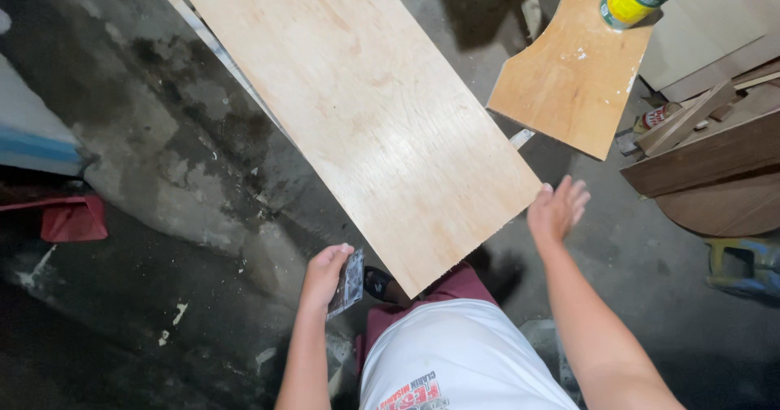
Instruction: The person sands a wooden board with sandpaper. They then apply a white substance from a can onto small square sheets using an applicator.
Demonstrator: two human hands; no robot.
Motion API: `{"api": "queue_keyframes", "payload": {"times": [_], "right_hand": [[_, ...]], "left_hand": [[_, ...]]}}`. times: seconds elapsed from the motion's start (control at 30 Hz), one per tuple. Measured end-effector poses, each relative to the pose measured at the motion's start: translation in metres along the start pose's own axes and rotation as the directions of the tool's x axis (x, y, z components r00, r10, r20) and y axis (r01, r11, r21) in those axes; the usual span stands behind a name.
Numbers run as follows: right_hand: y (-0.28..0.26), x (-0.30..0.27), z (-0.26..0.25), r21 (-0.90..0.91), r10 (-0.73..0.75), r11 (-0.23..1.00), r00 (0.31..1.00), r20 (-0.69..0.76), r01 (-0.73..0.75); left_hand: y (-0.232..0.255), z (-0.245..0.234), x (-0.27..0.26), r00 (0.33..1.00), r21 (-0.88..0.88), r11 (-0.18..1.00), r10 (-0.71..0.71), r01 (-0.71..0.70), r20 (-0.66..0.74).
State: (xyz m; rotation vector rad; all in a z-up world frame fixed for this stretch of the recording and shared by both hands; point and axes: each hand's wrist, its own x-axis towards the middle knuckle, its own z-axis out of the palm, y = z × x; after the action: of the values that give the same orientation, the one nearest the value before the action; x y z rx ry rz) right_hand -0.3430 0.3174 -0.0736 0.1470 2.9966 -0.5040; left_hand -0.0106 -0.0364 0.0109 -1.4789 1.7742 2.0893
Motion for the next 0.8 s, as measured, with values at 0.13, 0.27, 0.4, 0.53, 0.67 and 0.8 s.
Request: {"api": "queue_keyframes", "payload": {"times": [0.13,0.27,0.4,0.53,0.67,0.8], "right_hand": [[-0.087,-0.039,0.037,0.081,-0.174,0.982,0.981,0.079,0.168],[-0.177,-0.159,0.014,0.083,-0.539,0.837,0.788,0.296,0.541],[-0.175,-0.227,0.052,0.576,-0.974,0.116,-0.022,0.227,0.809],[-0.175,-0.193,0.041,0.549,-0.948,-0.313,-0.222,-0.227,0.775],[-0.117,-0.070,0.014,0.412,-0.924,0.374,0.297,0.240,0.831],[-0.040,0.007,-0.019,-0.175,-0.465,0.848,0.861,0.208,0.500]], "left_hand": [[-0.011,-0.001,0.008,1.000,-0.003,1.000,-0.028,0.028,-0.009],[0.023,0.007,0.001,0.999,-0.015,1.000,0.020,-0.021,-0.031],[0.033,0.014,0.014,0.995,-0.029,0.997,0.076,-0.078,-0.067],[0.025,0.014,0.029,0.989,-0.043,0.995,0.087,-0.092,-0.121],[0.002,0.015,0.029,0.989,-0.057,0.995,0.069,-0.077,-0.130],[-0.023,0.009,0.033,0.991,-0.138,0.990,0.006,-0.025,-0.136]]}}
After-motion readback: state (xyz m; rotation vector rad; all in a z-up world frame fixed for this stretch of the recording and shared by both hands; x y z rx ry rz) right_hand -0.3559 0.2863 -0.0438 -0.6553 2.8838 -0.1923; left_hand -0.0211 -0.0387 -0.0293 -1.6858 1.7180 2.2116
